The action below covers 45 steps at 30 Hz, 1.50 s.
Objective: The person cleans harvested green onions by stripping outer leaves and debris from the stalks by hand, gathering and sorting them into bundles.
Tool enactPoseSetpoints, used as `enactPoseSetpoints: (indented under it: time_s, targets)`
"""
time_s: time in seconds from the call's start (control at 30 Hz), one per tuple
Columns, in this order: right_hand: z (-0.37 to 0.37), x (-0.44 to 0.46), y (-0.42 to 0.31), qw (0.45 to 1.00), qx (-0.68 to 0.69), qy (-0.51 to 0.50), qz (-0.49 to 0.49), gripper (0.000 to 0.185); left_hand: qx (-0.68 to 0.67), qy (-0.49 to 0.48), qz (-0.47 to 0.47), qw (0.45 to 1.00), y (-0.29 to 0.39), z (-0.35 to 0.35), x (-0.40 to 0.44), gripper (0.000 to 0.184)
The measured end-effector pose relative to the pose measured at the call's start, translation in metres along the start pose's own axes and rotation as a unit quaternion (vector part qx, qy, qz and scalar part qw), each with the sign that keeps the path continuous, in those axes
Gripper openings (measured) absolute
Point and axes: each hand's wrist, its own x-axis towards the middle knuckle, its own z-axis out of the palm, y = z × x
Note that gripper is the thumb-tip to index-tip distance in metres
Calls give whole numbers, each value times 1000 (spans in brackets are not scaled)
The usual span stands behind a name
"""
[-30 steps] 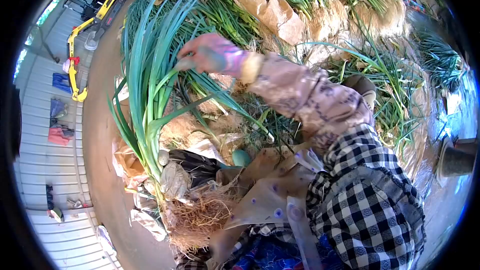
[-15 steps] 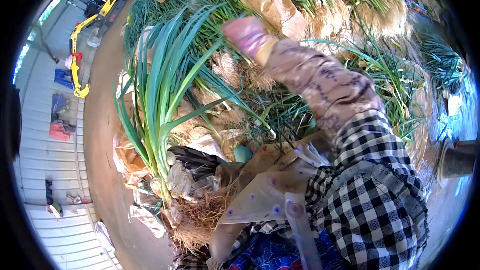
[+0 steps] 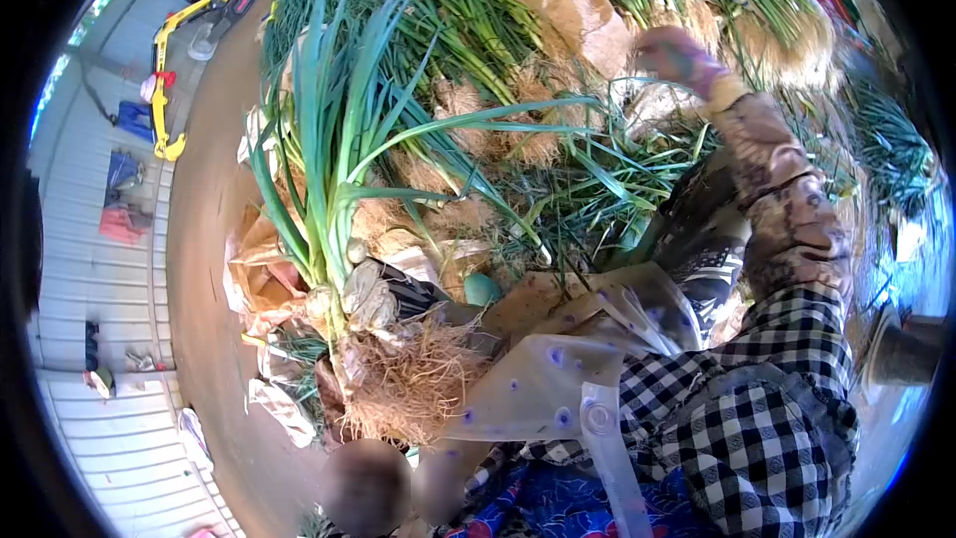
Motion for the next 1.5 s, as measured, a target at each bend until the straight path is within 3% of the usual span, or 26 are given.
enactPoseSetpoints:
  time_s: [0.03, 0.07, 0.1, 0.23, 0.3, 0.37, 0.4, 0.43, 0.47, 0.53, 0.57, 0.6, 0.63, 0.67, 0.73, 0.77, 0.93, 0.97, 1.07, 1.17, 1.33, 1.37, 1.43, 1.5]
  targets:
    - [21, 4, -53, 990, 117, -66, 44, 25, 3, -8, -9, 1000, -1, 4, 4, 55]
    - [40, 3, -115, 985, 133, -108, -22, 27, 4, -17, -19, 1000, -1, 8, 8, 55]
    - [59, 5, -156, 975, 144, -171, -2, 33, 8, -24, -30, 999, -3, 13, 11, 55]
    - [142, 8, -230, 909, 278, -223, -214, 48, 9, -78, -89, 993, -9, 35, 35, 56]
    - [159, 3, -232, 809, 491, -312, -87, 41, 0, -114, -120, 986, -14, 51, 54, 56]
    - [170, 1, -221, 807, 494, -266, -183, 32, -16, -154, -149, 977, -19, 64, 74, 57]
    - [168, -4, -206, 842, 383, -169, -340, 27, -24, -170, -157, 973, -19, 70, 81, 57]
    - [159, -20, -185, 866, 270, -79, -413, 21, -40, -191, -173, 965, -22, 76, 93, 57]
    - [149, -36, -167, 872, 154, 31, -463, 15, -56, -212, -188, 957, -24, 78, 102, 57]
    - [106, -50, -147, 857, 144, 128, -477, 16, -97, -261, -213, 937, -29, 73, 123, 58]
    - [73, -45, -134, 888, 127, 100, -429, 19, -127, -293, -226, 920, -29, 72, 132, 58]
    - [41, -40, -121, 916, 106, 72, -380, 22, 14, -189, -183, 965, -30, 57, 140, 54]
    - [2, -50, -97, 974, -26, 18, -223, 24, 56, -136, -148, 978, -25, 57, 139, 53]
    - [-27, -51, -54, 972, -164, 32, -167, 45, 59, -114, -117, 985, -17, 63, 143, 53]
    - [-51, -54, -51, 938, -346, 38, -6, 67, 52, -103, -59, 992, 7, 73, 140, 51]
    - [-53, -56, -77, 916, -389, 30, 94, 68, 59, -92, -32, 994, 21, 76, 137, 50]
    - [-38, -61, -74, 964, -239, 93, -74, 62, 80, -88, 50, 992, 72, 105, 128, 45]
    - [-29, -61, -63, 941, -265, 120, -172, 56, 86, -92, 60, 990, 80, 112, 128, 44]
    - [-13, -51, -72, 978, -138, 85, -130, 44, 97, -112, 88, 985, 104, 139, 145, 42]
    - [-13, -53, -78, 968, -187, 95, -140, 44, 100, -152, 103, 978, 117, 181, 169, 39]
    - [1, -48, -89, 985, -61, 90, -136, 39, 69, -231, 90, 966, 115, 260, 239, 35]
    - [1, -50, -104, 995, -51, 54, -62, 35, 50, -252, 72, 964, 106, 276, 257, 34]
    - [10, -49, -123, 987, 140, 10, 75, 32, 9, -290, 26, 956, 86, 302, 291, 32]
    - [34, -43, -113, 972, 228, 36, 46, 36, -46, -343, -52, 937, 55, 317, 321, 30]
